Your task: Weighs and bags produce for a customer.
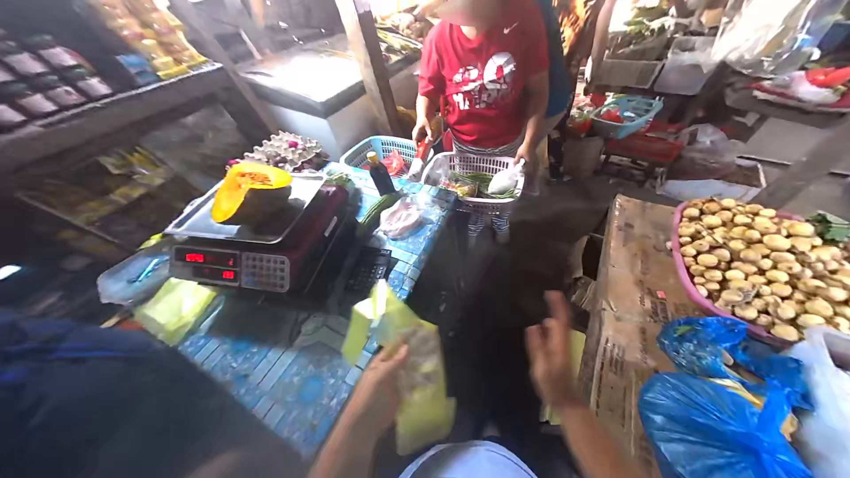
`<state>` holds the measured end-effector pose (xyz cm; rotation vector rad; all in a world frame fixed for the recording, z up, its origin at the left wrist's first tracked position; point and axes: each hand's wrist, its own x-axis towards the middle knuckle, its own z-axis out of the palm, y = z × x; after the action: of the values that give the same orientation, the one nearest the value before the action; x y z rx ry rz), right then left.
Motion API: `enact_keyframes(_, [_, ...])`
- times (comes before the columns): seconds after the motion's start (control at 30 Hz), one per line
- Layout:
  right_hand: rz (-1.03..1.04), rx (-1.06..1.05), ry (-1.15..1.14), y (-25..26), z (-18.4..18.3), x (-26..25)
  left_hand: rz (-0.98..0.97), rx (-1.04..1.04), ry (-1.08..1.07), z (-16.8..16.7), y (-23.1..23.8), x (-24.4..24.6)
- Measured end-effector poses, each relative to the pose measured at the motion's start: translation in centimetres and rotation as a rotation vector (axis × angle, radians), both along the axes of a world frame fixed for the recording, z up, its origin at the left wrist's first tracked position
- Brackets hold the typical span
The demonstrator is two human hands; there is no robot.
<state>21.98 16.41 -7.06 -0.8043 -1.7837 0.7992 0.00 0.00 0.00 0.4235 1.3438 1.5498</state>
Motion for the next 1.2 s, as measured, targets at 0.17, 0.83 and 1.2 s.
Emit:
enact_keyframes(0.17, [0.383,0.031,0.001,-6.0,-0.1,-11.8,-0.226,0.29,-0.144,-1.6,-0.9,3.3])
enact_keyframes(0.83, [0.7,-0.096,-0.537,-12.7,2.6,-28.1,0.6,0.122,0.441,-4.5,-21.7,-24.5])
enact_keyframes(1.2, [0.457,-0.066,-0.869,-17.5,7.9,-41.9,0.128,-0.549,1.201,-7.4,-23.2,-32.1])
